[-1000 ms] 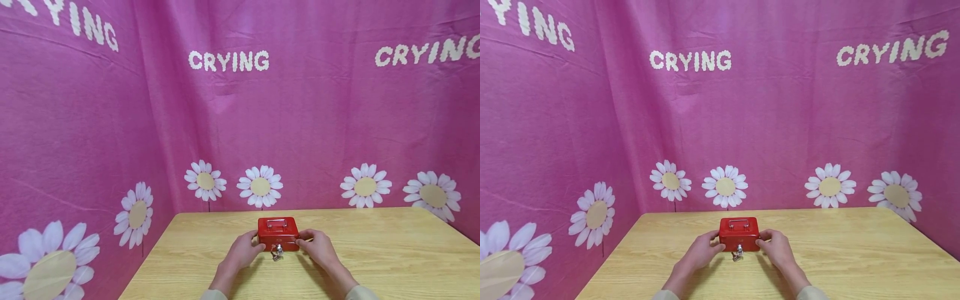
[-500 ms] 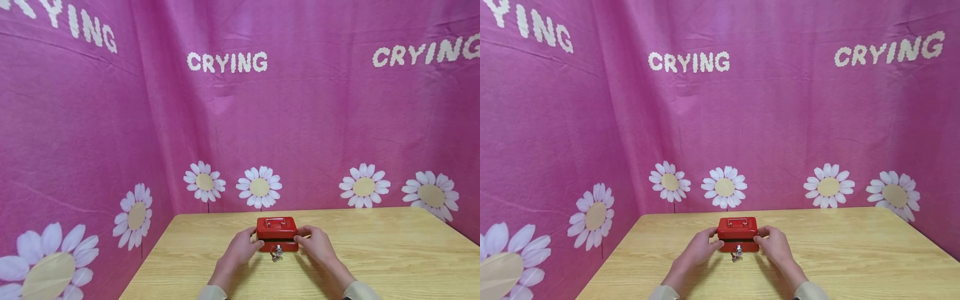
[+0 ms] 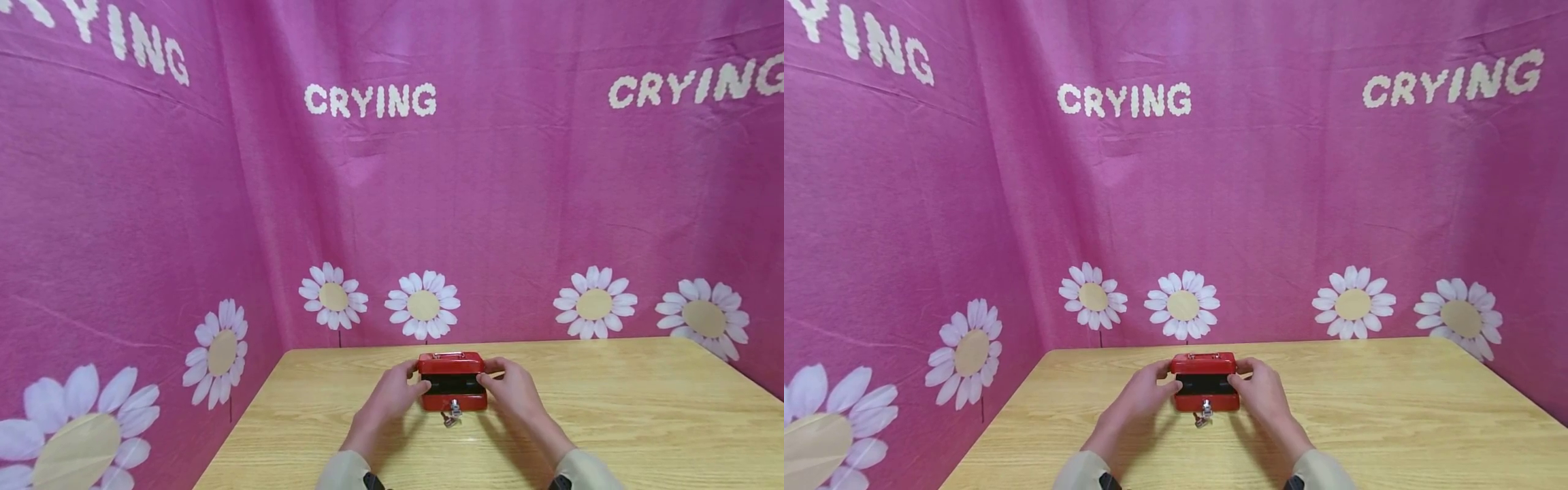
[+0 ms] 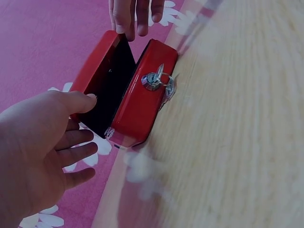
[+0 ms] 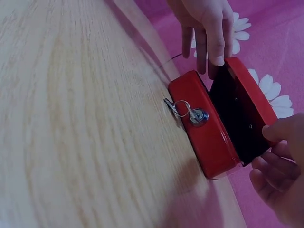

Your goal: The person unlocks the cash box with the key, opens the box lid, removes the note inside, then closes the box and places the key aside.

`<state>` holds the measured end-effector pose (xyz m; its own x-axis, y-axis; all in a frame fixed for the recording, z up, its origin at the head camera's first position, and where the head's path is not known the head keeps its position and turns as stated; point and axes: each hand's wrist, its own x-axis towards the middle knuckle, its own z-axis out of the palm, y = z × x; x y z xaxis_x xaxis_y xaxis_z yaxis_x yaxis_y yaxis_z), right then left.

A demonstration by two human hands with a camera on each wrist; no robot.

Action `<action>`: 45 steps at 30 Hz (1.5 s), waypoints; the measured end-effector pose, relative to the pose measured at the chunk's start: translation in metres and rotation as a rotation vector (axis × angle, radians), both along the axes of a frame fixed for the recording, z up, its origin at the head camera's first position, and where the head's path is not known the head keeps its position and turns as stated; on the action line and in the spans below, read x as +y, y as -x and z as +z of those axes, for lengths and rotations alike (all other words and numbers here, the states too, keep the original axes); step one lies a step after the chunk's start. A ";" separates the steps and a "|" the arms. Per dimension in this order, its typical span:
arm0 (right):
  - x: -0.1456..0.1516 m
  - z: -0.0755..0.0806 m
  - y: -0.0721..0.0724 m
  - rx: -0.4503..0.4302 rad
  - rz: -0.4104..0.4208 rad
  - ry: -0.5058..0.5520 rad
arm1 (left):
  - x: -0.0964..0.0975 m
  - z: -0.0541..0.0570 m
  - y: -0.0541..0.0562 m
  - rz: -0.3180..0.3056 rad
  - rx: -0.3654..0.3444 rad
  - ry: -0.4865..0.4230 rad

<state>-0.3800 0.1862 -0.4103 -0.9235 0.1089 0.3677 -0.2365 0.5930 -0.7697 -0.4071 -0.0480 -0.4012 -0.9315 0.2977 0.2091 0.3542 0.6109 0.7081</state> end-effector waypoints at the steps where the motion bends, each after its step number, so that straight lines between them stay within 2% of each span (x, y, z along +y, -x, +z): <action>1: 0.000 0.001 0.000 0.003 0.001 -0.001 | 0.000 0.001 0.001 0.000 -0.005 -0.006; 5: -0.001 0.006 0.002 0.011 0.006 -0.007 | 0.001 0.003 0.007 0.005 -0.034 -0.038; 11: -0.001 0.012 0.004 0.011 0.009 -0.014 | 0.001 0.007 0.014 0.009 -0.043 -0.027; 19: 0.001 0.014 0.010 0.012 0.005 -0.007 | 0.004 0.010 0.015 0.053 -0.112 -0.068; 27: 0.001 0.018 0.012 0.024 0.030 -0.012 | 0.006 0.008 0.022 0.034 -0.085 -0.113; 33: 0.000 0.020 0.013 0.011 0.065 -0.005 | 0.010 0.003 0.026 0.049 -0.101 -0.145; 45: 0.001 0.017 0.022 -0.009 0.119 -0.038 | 0.013 0.003 0.025 0.044 -0.116 -0.156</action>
